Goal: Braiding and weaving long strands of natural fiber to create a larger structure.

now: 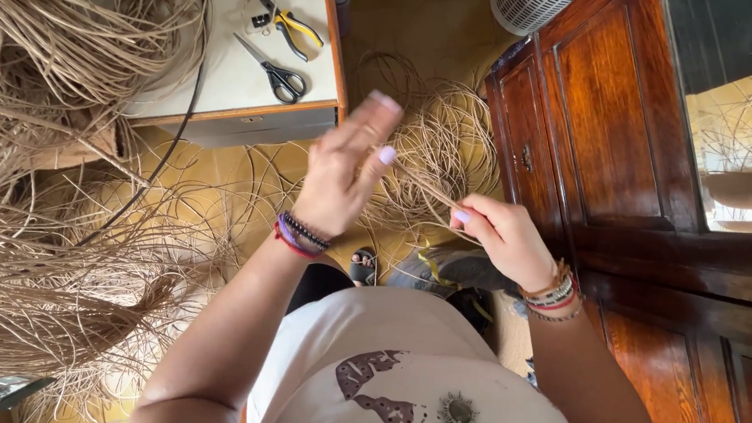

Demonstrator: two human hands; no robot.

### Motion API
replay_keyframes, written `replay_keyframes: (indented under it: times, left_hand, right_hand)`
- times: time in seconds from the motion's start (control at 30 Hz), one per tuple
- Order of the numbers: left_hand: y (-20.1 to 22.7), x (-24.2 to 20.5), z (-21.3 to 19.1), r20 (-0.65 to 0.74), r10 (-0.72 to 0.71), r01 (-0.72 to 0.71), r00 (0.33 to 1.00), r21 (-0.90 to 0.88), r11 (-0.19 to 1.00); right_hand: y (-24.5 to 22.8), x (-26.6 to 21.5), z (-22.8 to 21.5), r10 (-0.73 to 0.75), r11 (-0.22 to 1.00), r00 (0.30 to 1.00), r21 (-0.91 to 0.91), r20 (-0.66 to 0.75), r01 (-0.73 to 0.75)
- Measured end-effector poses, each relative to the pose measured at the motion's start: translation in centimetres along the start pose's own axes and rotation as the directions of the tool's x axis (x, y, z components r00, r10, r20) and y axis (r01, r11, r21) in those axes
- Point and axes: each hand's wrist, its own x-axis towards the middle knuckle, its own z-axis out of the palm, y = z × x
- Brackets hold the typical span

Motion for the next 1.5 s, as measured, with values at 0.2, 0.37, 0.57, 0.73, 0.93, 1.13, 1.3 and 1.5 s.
replay_keyframes:
  times: [0.2,0.37,0.57,0.73,0.93,1.13,1.3,1.5]
  left_hand:
    - [3.9,-0.6,2.1,0.106,0.314,-0.312,0.943,0.605,0.732]
    - [3.0,-3.5,2.9,0.316,0.004,-0.153,0.949,0.449,0.880]
    - [-5.8,-6.6,-7.4,0.023,-0.058,-0.011,0.998,0.981,0.194]
    - [-2.2,-7.2,-5.9,0.067,-0.276,0.086,0.959,0.858,0.506]
    - [1.7,-7.4,1.5,-0.024,0.338,-0.257,0.941,0.600,0.758]
    - [-1.3,-15.9,-7.2,-0.182,-0.390,0.338,0.903,0.860,0.382]
    - [3.8,-13.6,-6.6,-0.160,-0.299,0.233,0.941,0.946,0.227]
    - [7.2,-12.7,-6.4,0.007,-0.417,0.305,0.909,0.670,0.677]
  right_hand:
    - [-2.4,1.6,0.5,-0.071,0.946,0.991,-0.308,0.109,0.102]
    - [-2.6,1.5,-1.1,0.005,0.897,0.990,-0.438,0.138,0.057]
    - [-0.8,-0.6,-9.2,0.036,0.839,0.997,-0.544,0.070,0.008]
    - [-4.6,0.7,-6.1,0.007,0.829,0.993,-0.556,0.119,0.061]
    - [-6.7,3.5,-0.5,-0.157,0.802,0.924,-0.501,0.349,0.326]
    - [-6.9,5.5,-4.9,-0.008,0.766,0.937,-0.600,0.348,0.229]
    - [-10.2,7.2,0.7,-0.028,0.725,0.907,-0.616,0.420,0.307]
    - [-13.0,9.7,4.9,-0.245,0.758,0.742,-0.354,0.624,0.548]
